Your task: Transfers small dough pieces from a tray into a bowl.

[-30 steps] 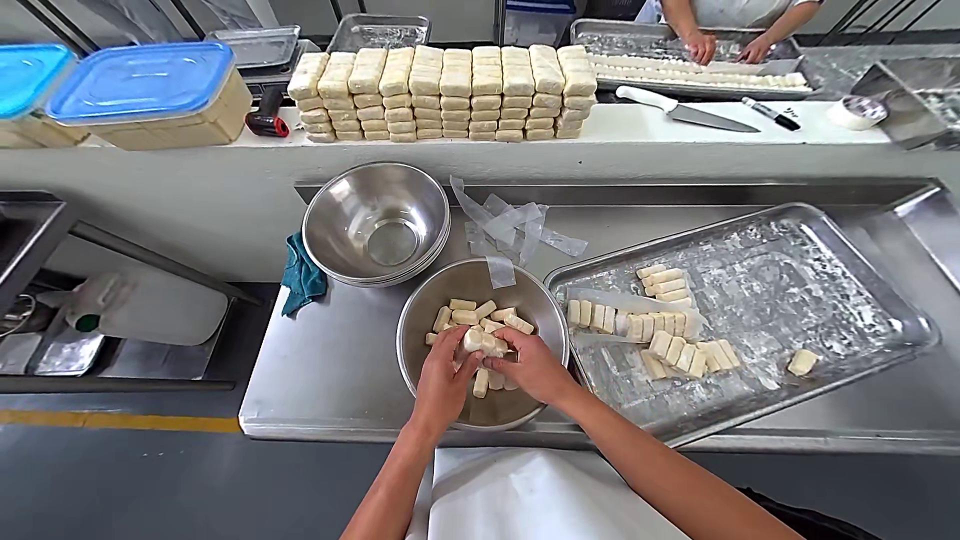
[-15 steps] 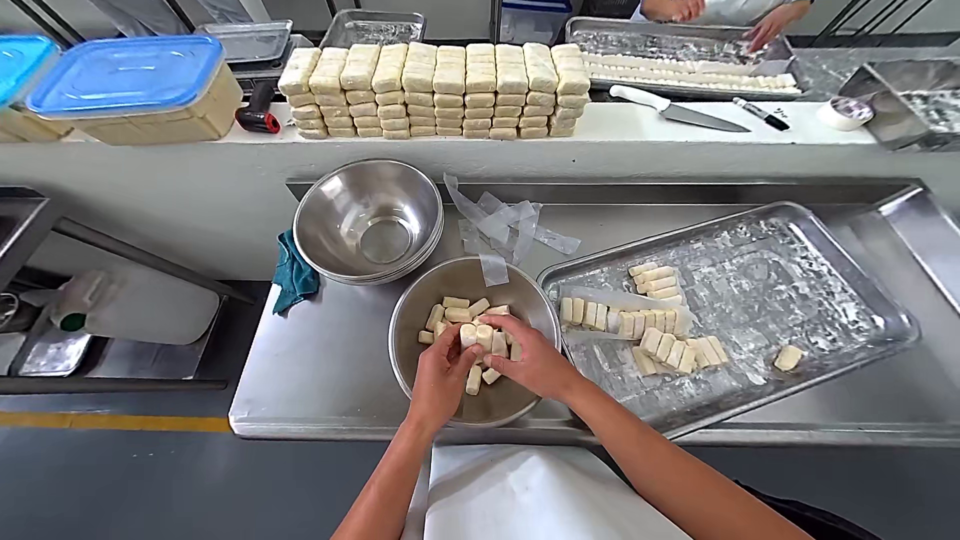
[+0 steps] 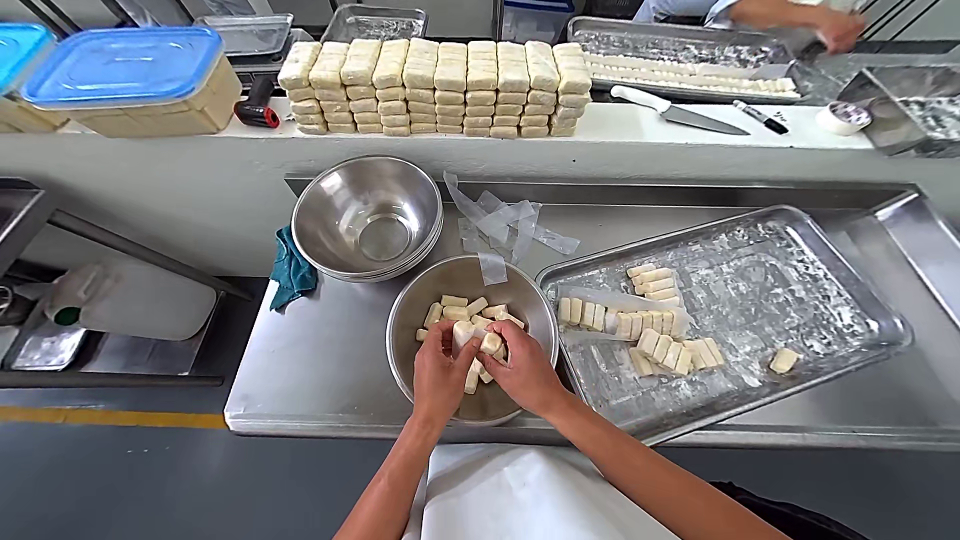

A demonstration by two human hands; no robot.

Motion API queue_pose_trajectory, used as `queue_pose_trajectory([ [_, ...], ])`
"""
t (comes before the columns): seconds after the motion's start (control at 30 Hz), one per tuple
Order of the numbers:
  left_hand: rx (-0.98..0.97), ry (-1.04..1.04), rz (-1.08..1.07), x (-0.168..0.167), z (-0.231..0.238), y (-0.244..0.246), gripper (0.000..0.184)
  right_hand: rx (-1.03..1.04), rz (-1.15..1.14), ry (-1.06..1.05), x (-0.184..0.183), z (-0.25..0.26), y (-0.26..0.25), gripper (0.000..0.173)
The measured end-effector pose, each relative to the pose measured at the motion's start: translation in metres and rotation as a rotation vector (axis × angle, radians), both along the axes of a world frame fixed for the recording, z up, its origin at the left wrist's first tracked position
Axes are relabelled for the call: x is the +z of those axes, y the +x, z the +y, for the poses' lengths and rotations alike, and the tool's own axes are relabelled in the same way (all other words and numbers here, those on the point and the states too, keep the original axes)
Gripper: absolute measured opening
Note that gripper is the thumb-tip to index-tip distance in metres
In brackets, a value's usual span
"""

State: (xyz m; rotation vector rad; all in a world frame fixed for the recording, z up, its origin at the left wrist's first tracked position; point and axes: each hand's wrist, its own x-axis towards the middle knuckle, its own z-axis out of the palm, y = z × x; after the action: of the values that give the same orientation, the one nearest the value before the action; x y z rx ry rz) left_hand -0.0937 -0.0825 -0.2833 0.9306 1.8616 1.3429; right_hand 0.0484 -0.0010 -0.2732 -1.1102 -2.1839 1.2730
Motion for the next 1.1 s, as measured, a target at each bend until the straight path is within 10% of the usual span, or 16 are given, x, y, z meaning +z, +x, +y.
queue_pose_trajectory([
  [0.17, 0.0, 0.029, -0.191, 0.016, 0.001, -0.016, 0.042, 0.029, 0.267, -0.279, 0.003, 0.025, 0.025, 0.031],
  [0.4, -0.209, 0.024, -0.304, 0.038, 0.011, -0.017, 0.015, 0.182, -0.051, -0.105, -0.007, 0.033, 0.019, 0.076],
  [0.53, -0.277, 0.19, -0.21, 0.059, 0.01, -0.011, 0.016, 0.147, -0.117, -0.163, -0.02, 0.02, -0.001, 0.071],
  [0.63, -0.114, 0.267, 0.014, 0.064, 0.001, -0.035, 0.025, 0.022, -0.081, -0.208, -0.025, 0.025, 0.008, 0.064],
  [0.8, 0.256, 0.125, -0.247, 0.044, -0.005, -0.067, 0.038, -0.036, -0.043, -0.238, -0.03, 0.04, 0.03, 0.068],
  [1.1, -0.264, -0.062, -0.317, 0.015, 0.005, -0.013, 0.039, 0.252, 0.086, -0.363, 0.013, 0.026, 0.009, 0.066],
])
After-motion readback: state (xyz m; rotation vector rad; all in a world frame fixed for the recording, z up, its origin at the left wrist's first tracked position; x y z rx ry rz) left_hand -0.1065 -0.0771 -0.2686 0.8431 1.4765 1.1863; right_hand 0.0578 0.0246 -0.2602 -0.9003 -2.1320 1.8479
